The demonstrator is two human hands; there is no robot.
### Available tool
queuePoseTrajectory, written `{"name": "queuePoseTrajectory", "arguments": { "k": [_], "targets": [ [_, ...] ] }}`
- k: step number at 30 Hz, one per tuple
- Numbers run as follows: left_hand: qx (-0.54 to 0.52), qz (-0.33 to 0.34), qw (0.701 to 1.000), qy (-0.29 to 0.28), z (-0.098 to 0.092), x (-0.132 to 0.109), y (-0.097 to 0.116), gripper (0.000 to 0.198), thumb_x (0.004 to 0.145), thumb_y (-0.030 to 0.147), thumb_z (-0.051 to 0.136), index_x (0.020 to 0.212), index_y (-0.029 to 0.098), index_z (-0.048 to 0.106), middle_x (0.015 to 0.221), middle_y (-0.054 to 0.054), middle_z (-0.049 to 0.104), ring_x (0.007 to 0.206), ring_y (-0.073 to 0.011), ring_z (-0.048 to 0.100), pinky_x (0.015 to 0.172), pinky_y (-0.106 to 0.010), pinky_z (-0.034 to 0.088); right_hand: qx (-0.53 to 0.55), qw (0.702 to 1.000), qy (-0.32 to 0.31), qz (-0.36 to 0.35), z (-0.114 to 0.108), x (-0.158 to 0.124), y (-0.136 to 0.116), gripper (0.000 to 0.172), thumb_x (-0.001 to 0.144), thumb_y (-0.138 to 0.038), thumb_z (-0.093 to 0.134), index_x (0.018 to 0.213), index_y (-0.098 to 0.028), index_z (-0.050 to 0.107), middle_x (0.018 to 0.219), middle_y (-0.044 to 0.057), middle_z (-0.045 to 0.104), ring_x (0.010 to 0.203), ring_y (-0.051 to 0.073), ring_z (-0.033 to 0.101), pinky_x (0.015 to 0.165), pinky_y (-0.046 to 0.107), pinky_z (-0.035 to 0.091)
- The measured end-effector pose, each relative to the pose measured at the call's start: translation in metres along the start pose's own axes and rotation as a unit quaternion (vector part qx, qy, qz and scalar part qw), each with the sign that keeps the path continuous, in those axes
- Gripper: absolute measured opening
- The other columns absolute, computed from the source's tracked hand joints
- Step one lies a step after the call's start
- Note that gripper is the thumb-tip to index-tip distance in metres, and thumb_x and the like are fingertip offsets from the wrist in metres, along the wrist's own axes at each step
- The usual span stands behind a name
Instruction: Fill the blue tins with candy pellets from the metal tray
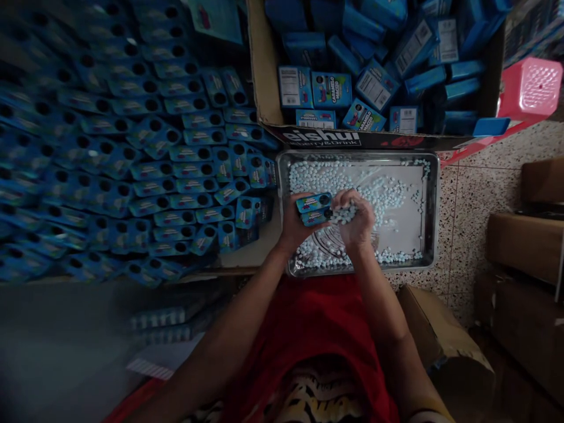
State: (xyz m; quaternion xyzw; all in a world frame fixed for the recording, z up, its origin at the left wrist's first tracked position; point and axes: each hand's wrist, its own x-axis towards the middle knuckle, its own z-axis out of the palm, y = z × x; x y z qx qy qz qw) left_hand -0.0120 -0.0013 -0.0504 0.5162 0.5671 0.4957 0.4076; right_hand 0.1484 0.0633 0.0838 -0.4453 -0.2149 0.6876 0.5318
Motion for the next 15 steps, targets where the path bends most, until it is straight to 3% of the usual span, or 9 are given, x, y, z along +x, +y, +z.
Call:
{"name": "queuePoseTrajectory", "arguments": {
  "k": [5,8,12,15],
  "targets": [
    [-0.007,0.009,1.0,0.01,0.007,0.001,-0.005,0.093,0.065,0.063,0.107,0.136,0.024,0.061,0.128,-0.01,0.071,0.118,-0.0307,0.075,0.102,-0.045,0.063,-0.075,0.991,-0.048,-0.096,0.001,-0.001,0.011,0.054,0.098,-0.065,0.067,0.064,-0.027,0.048,0.071,0.001,0.046,0.072,0.021,0.049,0.075,0.037,0.043],
    [-0.019,0.007,1.0,0.016,0.013,0.002,-0.01,0.096,0.062,0.064,0.107,0.136,0.024,0.061,0.128,-0.01,0.071,0.119,-0.0311,0.075,0.102,-0.045,0.063,-0.1,0.986,-0.027,-0.13,-0.002,0.0,0.017,0.056,0.098,-0.063,0.07,0.063,-0.027,0.047,0.07,0.0,0.046,0.072,0.02,0.048,0.074,0.036,0.042],
    [-0.069,-0.004,0.997,0.016,0.02,0.003,-0.015,0.093,0.063,0.065,0.107,0.135,0.027,0.062,0.129,-0.01,0.072,0.119,-0.0323,0.076,0.102,-0.048,0.065,-0.083,0.991,0.049,-0.093,0.002,0.007,0.016,0.059,0.101,-0.064,0.063,0.062,-0.028,0.038,0.065,-0.002,0.03,0.062,0.019,0.035,0.065,0.035,0.04],
    [-0.1,-0.014,0.995,0.018,0.024,0.003,-0.019,0.094,0.061,0.066,0.107,0.135,0.028,0.06,0.131,-0.01,0.073,0.12,-0.0338,0.077,0.101,-0.053,0.066,-0.064,0.995,0.049,-0.054,0.008,0.013,0.011,0.055,0.105,-0.065,0.051,0.066,-0.028,0.04,0.069,-0.001,0.03,0.064,0.02,0.038,0.07,0.036,0.046]
  ]
}}
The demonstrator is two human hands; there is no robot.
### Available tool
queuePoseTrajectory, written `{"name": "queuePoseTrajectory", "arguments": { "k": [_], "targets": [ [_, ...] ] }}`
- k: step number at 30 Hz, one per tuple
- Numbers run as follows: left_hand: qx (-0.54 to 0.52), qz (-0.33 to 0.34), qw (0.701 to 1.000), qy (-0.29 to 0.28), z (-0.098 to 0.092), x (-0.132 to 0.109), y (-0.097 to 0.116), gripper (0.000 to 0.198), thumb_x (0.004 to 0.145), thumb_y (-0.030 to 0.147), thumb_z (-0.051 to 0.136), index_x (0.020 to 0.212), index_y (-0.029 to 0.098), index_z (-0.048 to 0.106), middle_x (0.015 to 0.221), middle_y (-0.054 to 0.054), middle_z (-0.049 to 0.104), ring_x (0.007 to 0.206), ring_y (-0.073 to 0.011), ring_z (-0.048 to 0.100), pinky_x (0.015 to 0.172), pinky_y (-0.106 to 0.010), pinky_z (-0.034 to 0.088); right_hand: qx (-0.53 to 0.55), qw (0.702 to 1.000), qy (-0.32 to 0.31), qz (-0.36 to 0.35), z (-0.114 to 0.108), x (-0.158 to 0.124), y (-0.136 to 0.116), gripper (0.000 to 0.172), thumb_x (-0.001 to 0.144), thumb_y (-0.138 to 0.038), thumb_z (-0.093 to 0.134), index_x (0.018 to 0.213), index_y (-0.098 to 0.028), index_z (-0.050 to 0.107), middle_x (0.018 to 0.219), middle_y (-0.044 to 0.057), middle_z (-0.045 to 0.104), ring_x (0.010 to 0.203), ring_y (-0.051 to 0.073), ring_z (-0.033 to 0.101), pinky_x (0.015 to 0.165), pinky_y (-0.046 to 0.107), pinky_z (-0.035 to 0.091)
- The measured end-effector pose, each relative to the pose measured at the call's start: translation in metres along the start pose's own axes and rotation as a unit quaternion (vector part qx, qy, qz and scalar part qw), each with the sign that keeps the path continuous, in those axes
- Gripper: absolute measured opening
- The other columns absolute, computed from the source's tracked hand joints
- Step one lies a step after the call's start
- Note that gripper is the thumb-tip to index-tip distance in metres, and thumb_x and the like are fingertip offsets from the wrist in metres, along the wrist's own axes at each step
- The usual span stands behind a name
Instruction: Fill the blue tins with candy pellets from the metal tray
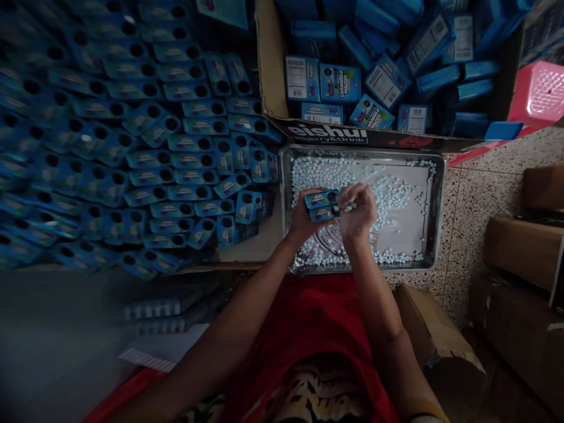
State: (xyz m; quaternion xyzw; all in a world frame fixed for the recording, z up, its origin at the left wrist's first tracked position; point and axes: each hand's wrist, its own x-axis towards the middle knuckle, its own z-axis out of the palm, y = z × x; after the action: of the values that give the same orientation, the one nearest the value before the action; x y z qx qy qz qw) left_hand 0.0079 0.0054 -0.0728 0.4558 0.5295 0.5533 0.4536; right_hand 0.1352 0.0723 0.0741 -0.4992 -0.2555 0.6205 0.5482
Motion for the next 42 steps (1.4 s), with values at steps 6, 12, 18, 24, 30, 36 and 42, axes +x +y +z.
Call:
{"name": "queuePoseTrajectory", "arguments": {
  "k": [6,12,18,24,30,36,42],
  "targets": [
    [0.007,-0.035,0.999,-0.006,0.0,0.0,-0.003,0.097,0.057,0.065,0.108,0.133,0.028,0.06,0.129,-0.01,0.073,0.112,-0.032,0.078,0.094,-0.051,0.069,-0.071,0.994,-0.08,-0.036,0.012,0.002,0.004,0.048,0.098,-0.069,0.051,0.07,-0.029,0.051,0.081,0.006,0.049,0.087,0.027,0.058,0.096,0.046,0.054],
    [0.071,-0.038,0.996,-0.032,-0.016,-0.002,0.003,0.111,0.058,0.062,0.108,0.147,0.03,0.051,0.139,-0.014,0.07,0.124,-0.0373,0.076,0.102,-0.056,0.067,-0.217,0.967,-0.114,-0.069,-0.012,0.004,0.011,0.062,0.105,-0.07,0.025,0.084,-0.026,0.062,0.122,0.014,0.067,0.129,0.033,0.066,0.115,0.057,0.051],
    [0.118,-0.009,0.99,-0.076,-0.04,0.007,0.017,0.102,0.058,0.057,0.109,0.142,0.027,0.059,0.144,-0.015,0.067,0.137,-0.0395,0.069,0.118,-0.065,0.057,-0.604,0.779,-0.061,-0.158,-0.126,-0.014,0.006,0.056,0.111,-0.064,0.044,0.145,-0.025,0.066,0.159,0.02,0.053,0.152,0.038,0.052,0.124,0.064,0.046],
    [0.206,0.013,0.974,-0.096,-0.045,0.007,0.028,0.083,0.067,0.047,0.104,0.136,0.025,0.064,0.129,-0.012,0.073,0.117,-0.0342,0.076,0.102,-0.051,0.065,-0.775,0.57,-0.227,-0.153,-0.183,-0.043,0.036,0.083,0.097,-0.069,0.075,0.166,-0.025,0.058,0.187,0.021,0.024,0.175,0.051,0.014,0.135,0.075,0.027],
    [0.279,0.067,0.954,-0.085,-0.04,0.016,0.053,0.071,0.069,0.021,0.095,0.134,0.026,0.07,0.134,-0.011,0.075,0.128,-0.0392,0.071,0.116,-0.056,0.056,-0.772,0.572,-0.231,-0.152,-0.155,-0.02,0.062,0.088,0.102,-0.067,0.07,0.176,-0.025,0.048,0.19,0.02,0.02,0.177,0.048,0.009,0.138,0.076,0.019],
    [0.255,0.077,0.959,-0.1,-0.048,0.022,0.07,0.07,0.074,0.023,0.095,0.138,0.027,0.067,0.132,-0.01,0.076,0.12,-0.0359,0.076,0.105,-0.052,0.063,-0.78,0.584,-0.167,-0.152,-0.172,-0.036,0.047,0.067,0.108,-0.058,0.065,0.164,-0.021,0.06,0.186,0.023,0.03,0.177,0.045,0.017,0.136,0.073,0.028],
    [0.179,0.032,0.981,-0.071,-0.056,0.019,0.068,0.084,0.07,0.053,0.105,0.137,0.028,0.062,0.133,-0.01,0.076,0.116,-0.0319,0.079,0.102,-0.053,0.068,-0.781,0.572,-0.18,-0.177,-0.171,-0.017,0.048,0.094,0.097,-0.073,0.075,0.172,-0.021,0.052,0.188,0.027,0.024,0.176,0.051,0.015,0.136,0.075,0.024]
  ]
}}
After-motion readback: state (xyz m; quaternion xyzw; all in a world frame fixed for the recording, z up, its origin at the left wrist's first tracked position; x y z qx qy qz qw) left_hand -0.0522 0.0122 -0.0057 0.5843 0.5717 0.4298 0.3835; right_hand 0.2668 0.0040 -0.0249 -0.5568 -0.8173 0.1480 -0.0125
